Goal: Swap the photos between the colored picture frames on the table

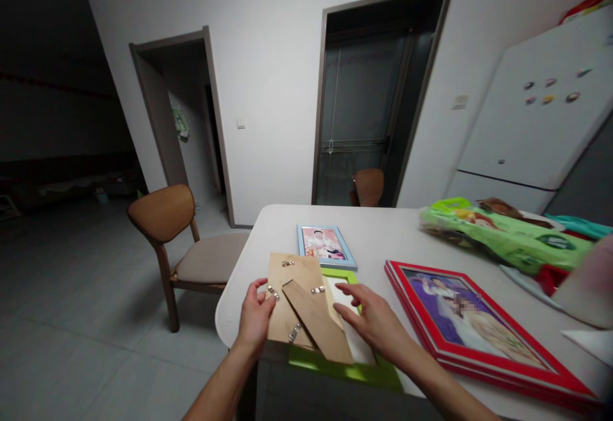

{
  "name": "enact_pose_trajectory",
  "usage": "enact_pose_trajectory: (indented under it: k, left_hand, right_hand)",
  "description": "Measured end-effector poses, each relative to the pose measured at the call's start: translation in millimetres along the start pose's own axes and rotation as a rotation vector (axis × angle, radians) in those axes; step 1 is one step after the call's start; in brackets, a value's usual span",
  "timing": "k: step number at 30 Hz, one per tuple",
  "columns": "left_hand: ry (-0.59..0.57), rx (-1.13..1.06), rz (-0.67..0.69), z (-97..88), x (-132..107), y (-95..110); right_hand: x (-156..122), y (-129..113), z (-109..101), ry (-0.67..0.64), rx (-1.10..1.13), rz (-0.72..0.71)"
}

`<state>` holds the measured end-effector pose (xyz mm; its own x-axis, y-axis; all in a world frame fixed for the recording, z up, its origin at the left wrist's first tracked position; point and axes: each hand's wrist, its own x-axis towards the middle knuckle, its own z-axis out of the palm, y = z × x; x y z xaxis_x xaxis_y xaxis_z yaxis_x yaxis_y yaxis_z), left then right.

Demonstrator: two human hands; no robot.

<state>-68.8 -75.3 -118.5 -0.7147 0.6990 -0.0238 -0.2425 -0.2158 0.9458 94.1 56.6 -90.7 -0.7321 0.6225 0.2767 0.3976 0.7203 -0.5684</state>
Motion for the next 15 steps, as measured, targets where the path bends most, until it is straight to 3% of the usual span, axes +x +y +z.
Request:
enact_pose_trajectory:
  k: [3, 5, 11, 15]
  left_hand:
    - [0.041, -0.007, -0.057, -14.1, 1, 0]
    - [0.036, -0.014, -0.104, -14.1, -1, -6]
    - [-0.041, 0.014, -0.213, -0.7, -4, -23]
    - [-0.006, 0.047, -0.212, -10.4, 3, -15]
  right_hand:
    - [0, 21, 6, -0.013, 0.006, 0.109]
    - [-1, 25, 14, -0.056, 0.053, 0.12]
    - [-5, 15, 29, -0.104, -0.077, -0.127]
    - [-12, 13, 25, -0.173, -0.287, -0.18]
